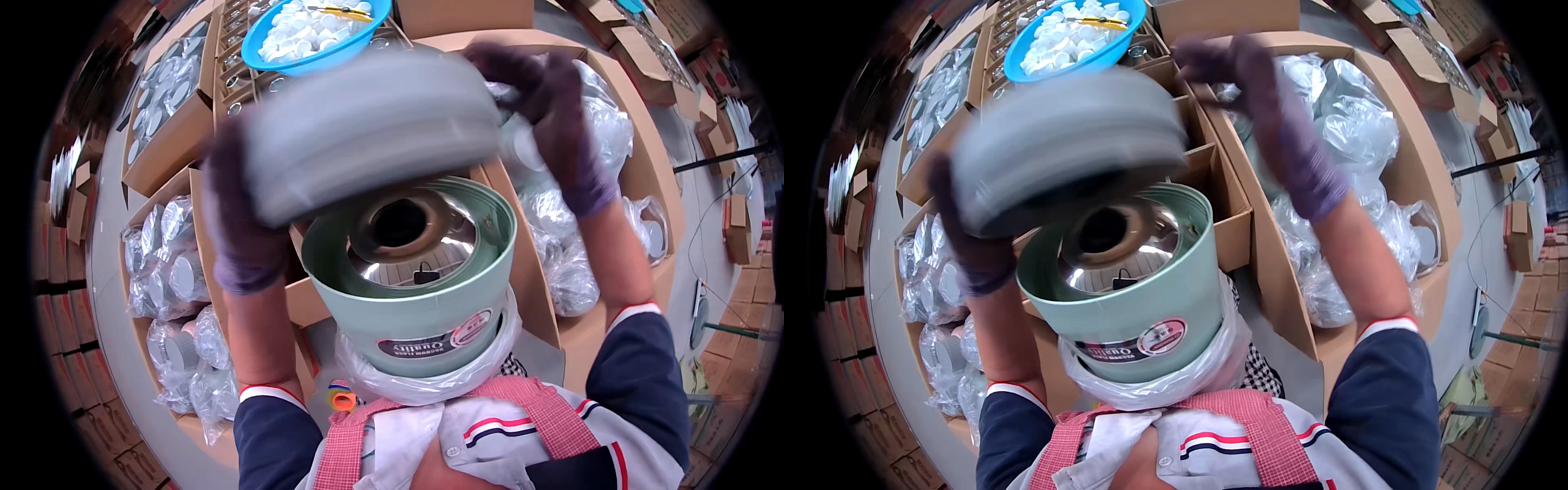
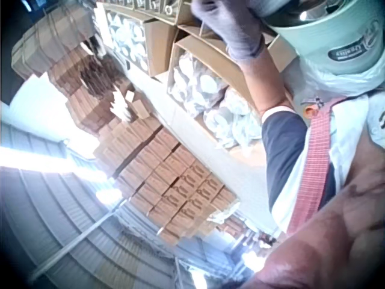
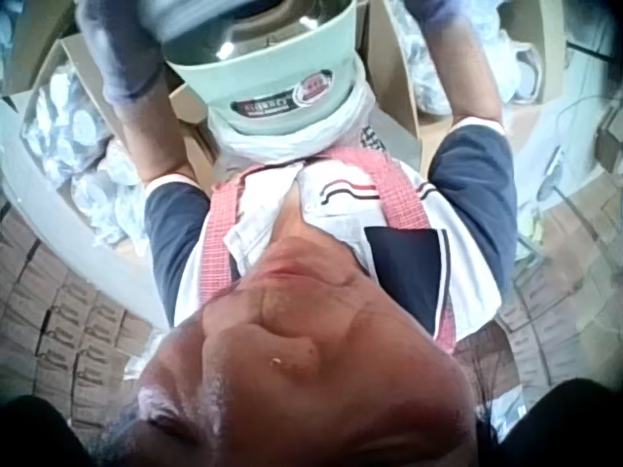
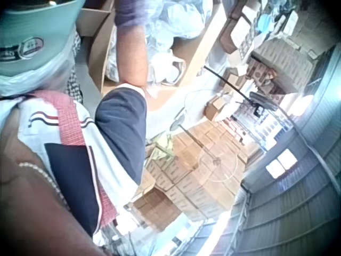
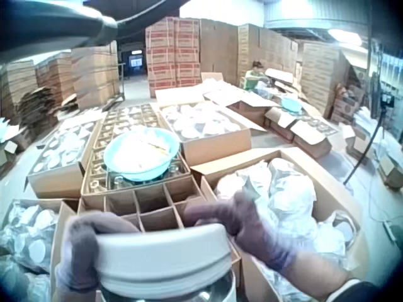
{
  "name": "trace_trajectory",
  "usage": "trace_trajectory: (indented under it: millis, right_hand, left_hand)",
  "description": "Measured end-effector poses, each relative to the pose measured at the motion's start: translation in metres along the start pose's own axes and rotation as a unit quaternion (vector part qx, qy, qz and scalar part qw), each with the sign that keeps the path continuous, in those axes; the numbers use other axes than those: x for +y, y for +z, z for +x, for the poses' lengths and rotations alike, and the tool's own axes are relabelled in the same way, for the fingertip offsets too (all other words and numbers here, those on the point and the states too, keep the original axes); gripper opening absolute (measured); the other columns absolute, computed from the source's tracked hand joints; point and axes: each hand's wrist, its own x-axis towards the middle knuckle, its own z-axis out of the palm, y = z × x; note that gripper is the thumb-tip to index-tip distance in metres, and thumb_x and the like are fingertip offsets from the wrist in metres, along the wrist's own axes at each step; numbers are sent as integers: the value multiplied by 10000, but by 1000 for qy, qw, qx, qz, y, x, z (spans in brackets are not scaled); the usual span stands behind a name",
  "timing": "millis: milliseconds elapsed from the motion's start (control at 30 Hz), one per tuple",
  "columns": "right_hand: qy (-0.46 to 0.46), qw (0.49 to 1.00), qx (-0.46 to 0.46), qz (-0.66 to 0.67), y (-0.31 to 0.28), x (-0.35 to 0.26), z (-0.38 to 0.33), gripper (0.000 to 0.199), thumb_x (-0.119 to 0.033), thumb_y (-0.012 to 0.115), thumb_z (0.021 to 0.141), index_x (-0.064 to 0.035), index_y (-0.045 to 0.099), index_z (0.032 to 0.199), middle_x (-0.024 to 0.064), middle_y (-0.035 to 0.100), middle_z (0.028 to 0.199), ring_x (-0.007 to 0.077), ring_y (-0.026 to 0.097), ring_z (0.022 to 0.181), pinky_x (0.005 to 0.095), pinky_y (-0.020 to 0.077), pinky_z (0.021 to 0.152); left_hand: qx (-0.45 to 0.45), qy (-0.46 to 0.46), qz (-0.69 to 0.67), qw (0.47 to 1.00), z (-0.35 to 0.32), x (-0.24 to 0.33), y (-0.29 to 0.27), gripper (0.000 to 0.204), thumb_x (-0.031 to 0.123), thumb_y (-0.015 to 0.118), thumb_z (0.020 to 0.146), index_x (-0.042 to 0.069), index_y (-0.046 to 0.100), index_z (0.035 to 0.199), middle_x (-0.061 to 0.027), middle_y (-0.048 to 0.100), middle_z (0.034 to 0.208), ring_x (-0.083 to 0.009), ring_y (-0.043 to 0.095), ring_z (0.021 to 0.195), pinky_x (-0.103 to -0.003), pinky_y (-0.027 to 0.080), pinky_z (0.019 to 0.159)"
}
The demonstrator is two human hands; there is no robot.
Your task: The person sits on the floor in a warehouse and packs cylindrical containers into a cardboard box. They repeatedly pick up a container, open it to reveal a metal inner pot, close it, and place it into a plastic bag before putting it into the box. The person also handles small bottles with white caps, placing them into a separate compartment within the box.
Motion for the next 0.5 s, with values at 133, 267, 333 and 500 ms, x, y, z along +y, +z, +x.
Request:
trace_trajectory:
  millis: [133,267,333,500]
  right_hand:
    - [-58,998,-29,12,25,36,-30,691,-527,266,999,33,670,1023,170,656,1116,228,600,1058,340,423,982]
    - [-135,989,9,-66,45,4,-39,580,-400,252,1022,20,650,978,216,638,1107,295,592,1061,386,410,995]
    - [-196,978,-26,-60,42,5,-53,572,-436,323,1006,20,655,909,212,647,1031,306,594,1019,412,417,986]
    - [-191,980,-47,39,35,40,-69,549,-446,398,985,5,637,784,196,648,939,318,584,968,457,390,1026]
  left_hand:
    - [-293,-42,31,955,-9,33,12,490,300,659,656,-60,691,987,-178,667,1003,-250,632,938,-345,478,862]
    - [-307,-47,53,949,-12,40,4,535,295,664,600,-64,691,995,-204,669,989,-280,636,947,-366,490,849]
    - [-331,19,35,943,-16,33,4,528,290,662,601,-61,693,994,-205,672,987,-284,637,942,-363,492,841]
    - [-342,80,189,917,-45,61,23,481,326,748,618,-4,696,964,-152,685,938,-293,641,872,-379,488,806]
